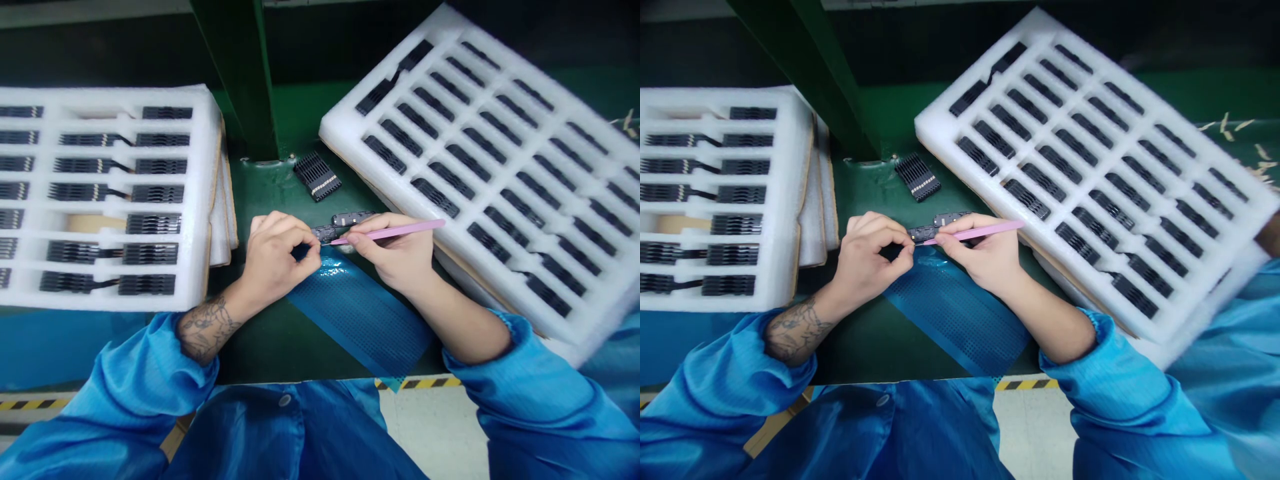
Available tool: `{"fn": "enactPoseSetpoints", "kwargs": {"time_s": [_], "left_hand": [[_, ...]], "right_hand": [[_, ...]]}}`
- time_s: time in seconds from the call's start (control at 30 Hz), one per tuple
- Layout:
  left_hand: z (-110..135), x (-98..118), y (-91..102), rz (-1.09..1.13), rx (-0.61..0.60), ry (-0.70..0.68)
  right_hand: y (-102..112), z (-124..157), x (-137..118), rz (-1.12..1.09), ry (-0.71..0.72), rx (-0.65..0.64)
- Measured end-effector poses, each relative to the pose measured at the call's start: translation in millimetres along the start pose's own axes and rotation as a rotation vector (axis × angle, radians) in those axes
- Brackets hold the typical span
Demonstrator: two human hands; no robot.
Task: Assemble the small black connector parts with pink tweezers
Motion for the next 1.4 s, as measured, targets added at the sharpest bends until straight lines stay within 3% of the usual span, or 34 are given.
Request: {"fn": "enactPoseSetpoints", "kwargs": {"time_s": [0.3,0.43,0.57,1.4], "left_hand": [[0.4,0.4,1.0,-0.002,0.0,-0.008],[3.4,-2.2,2.3,-0.081,-0.015,-0.108],[7.1,-8.2,-0.2,-0.179,-0.113,-0.188],[6.8,-11.7,-3.7,-0.184,-0.101,-0.196]], "right_hand": [[0.6,-0.1,-0.2,-0.011,-0.03,0.007],[2.4,-3.4,-0.8,-0.021,-0.066,0.057],[1.6,-5.0,1.4,0.029,-0.115,0.07],[-2.4,-7.1,1.3,0.047,-0.118,0.069]]}}
Point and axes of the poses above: each hand's wrist, its own z-axis away from the middle knuckle, its own y-axis out of the back of the hand, x = y × z, the point moved 1 cm from there along -z, towards the middle knuckle, and after that the axes turned 1 degree about -y, right-handed, at the moved point
